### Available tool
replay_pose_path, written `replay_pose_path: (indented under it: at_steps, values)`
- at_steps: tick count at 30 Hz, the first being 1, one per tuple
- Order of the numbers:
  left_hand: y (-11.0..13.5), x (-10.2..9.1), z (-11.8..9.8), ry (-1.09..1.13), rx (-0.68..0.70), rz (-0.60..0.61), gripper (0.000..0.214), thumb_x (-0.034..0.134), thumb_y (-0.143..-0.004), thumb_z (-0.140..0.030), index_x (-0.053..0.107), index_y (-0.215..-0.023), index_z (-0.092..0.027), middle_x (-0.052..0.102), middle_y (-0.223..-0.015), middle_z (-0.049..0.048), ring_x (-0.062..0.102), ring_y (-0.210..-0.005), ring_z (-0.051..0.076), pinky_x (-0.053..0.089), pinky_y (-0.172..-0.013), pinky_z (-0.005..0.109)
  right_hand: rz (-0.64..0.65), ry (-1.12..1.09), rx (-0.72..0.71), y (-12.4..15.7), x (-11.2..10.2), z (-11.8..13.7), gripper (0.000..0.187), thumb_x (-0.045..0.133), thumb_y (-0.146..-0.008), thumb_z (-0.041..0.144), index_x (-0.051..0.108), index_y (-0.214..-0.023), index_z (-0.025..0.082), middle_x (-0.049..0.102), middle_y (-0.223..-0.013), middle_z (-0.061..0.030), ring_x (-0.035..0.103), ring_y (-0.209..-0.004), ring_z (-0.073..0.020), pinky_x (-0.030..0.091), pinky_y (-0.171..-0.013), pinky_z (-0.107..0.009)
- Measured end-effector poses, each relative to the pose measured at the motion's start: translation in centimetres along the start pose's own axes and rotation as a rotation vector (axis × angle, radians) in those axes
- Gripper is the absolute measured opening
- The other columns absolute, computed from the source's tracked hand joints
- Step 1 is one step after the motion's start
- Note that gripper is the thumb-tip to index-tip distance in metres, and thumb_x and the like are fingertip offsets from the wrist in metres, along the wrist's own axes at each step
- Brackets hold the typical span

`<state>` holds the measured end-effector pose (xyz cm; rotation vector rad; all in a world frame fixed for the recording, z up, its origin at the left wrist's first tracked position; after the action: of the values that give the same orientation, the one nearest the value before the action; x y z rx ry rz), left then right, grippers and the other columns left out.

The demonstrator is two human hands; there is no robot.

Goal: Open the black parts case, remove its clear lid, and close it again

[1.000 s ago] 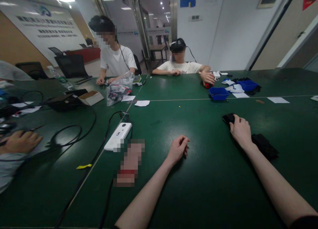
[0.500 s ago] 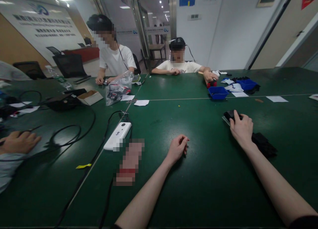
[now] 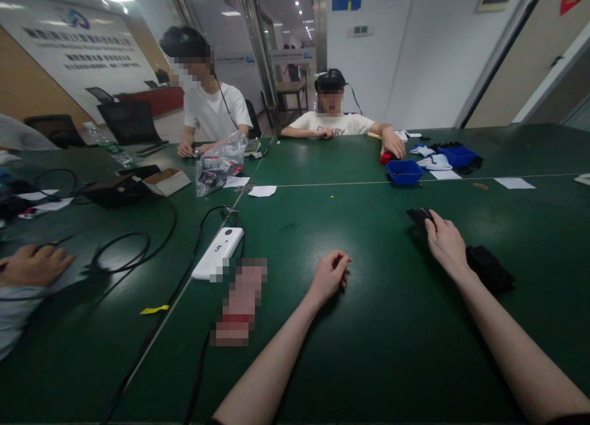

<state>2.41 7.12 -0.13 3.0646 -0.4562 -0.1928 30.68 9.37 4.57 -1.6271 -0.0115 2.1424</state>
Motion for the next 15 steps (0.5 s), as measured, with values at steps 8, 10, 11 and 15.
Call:
replay_pose_path:
  at_steps: [8,10,11,15]
  values:
    - [0.03,0.02,-0.18,-0.019,0.005,0.005,0.021,0.045,-0.082,-0.033,0.053,-0.078,-0.014,0.048,-0.05,-0.0053,0.046,-0.038,0.006,0.037,-0.039,0.016,-0.127,0.161,-0.09,0.46,-0.39,-0.21,0.049,0.031,-0.088,0.039,0.049,-0.125,0.013,0.053,-0.112,-0.0212,0.052,-0.095,-0.0332,0.043,-0.075,-0.046]
    - [0.06,0.01,-0.27,-0.026,0.005,0.002,0.021,0.045,-0.082,-0.033,0.054,-0.078,-0.014,0.048,-0.05,-0.0053,0.046,-0.038,0.006,0.037,-0.039,0.016,-0.119,0.152,-0.094,0.49,-0.32,-0.26,0.05,0.03,-0.088,0.04,0.05,-0.125,0.013,0.054,-0.111,-0.021,0.052,-0.095,-0.0332,0.043,-0.075,-0.046]
    - [0.07,0.01,-0.29,-0.028,0.004,0.002,0.021,0.045,-0.082,-0.032,0.054,-0.078,-0.014,0.048,-0.05,-0.0054,0.046,-0.037,0.006,0.037,-0.039,0.016,-0.108,0.139,-0.089,0.45,-0.25,-0.32,0.051,0.028,-0.088,0.041,0.049,-0.125,0.012,0.055,-0.111,-0.021,0.052,-0.094,-0.0329,0.043,-0.075,-0.046]
    - [0.07,0.02,-0.28,-0.03,0.005,0.002,0.019,0.045,-0.081,-0.031,0.053,-0.078,-0.014,0.048,-0.05,-0.0056,0.046,-0.037,0.006,0.037,-0.039,0.016,-0.079,0.05,-0.037,0.1,-0.04,-0.84,0.055,0.023,-0.089,0.042,0.049,-0.126,0.011,0.058,-0.105,-0.0207,0.055,-0.09,-0.0312,0.045,-0.073,-0.043]
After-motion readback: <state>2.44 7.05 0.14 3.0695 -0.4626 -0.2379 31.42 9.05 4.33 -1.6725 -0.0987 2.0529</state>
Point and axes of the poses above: each hand's wrist, its own y-axis away from the middle knuckle, its own x-axis out of the palm, z = x × y, the point moved 7 cm from there along -y, towards the middle knuckle
